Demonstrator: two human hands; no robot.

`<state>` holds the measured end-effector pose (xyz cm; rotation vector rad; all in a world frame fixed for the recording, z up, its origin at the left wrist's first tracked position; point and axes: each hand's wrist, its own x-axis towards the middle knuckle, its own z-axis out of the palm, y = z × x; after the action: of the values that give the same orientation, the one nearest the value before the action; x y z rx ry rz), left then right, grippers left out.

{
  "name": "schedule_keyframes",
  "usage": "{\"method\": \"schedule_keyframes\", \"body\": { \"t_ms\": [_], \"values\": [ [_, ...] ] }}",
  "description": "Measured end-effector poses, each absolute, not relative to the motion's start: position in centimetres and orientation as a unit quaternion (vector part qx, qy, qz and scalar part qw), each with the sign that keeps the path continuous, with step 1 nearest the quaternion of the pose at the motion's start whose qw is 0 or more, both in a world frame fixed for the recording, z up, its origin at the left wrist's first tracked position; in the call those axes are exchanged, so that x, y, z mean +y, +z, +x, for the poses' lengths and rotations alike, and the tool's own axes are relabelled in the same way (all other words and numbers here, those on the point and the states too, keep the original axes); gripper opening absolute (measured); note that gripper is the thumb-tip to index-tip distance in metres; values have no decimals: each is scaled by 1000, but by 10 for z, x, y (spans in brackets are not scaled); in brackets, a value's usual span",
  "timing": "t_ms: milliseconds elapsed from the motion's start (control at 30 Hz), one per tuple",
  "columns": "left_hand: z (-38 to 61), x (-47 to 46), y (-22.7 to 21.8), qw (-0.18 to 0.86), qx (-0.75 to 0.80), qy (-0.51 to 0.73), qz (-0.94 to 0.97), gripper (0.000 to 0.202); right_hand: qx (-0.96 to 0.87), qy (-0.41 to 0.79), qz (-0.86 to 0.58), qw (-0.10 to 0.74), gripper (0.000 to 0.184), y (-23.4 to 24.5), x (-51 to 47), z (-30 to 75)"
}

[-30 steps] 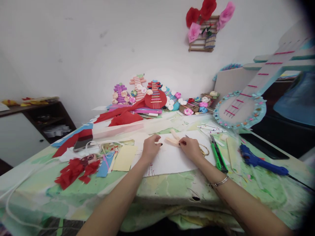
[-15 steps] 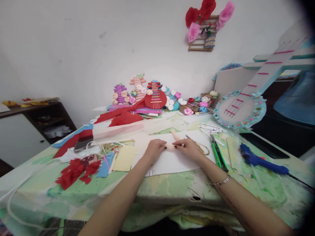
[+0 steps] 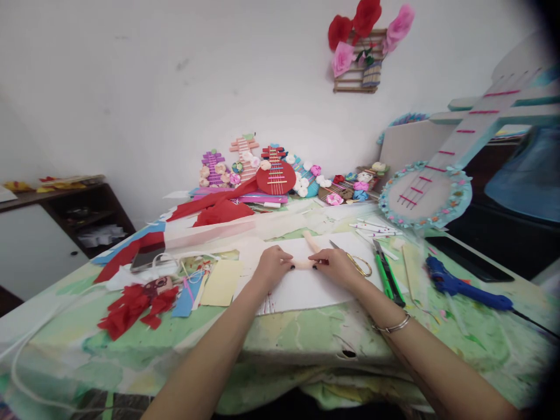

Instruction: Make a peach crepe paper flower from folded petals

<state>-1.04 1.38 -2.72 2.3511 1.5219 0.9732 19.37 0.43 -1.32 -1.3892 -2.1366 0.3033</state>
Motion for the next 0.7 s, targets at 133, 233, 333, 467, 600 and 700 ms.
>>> {"method": "schedule_keyframes", "body": {
  "t_ms": [133,233,333,467,600,700],
  "values": [
    [-12,12,-27,91,508,313,797,15,-799,112,-525,271,29,-12,2,193],
    [-13,12,-27,89,510,311,797,20,-801,114,-520,273,28,-12,2,193],
    [-14,12,-26,84,510,307,799,19,-807,110,-512,273,26,-12,2,194],
    [-15,12,-25,76,515,307,796,20,-812,99,-510,266,27,-11,1,194],
    [-15,12,-26,77,507,302,804,19,-819,97,-498,267,27,-10,-1,193],
    [-14,13,-28,83,491,297,815,16,-822,102,-489,272,24,-11,-2,193]
  ]
}}
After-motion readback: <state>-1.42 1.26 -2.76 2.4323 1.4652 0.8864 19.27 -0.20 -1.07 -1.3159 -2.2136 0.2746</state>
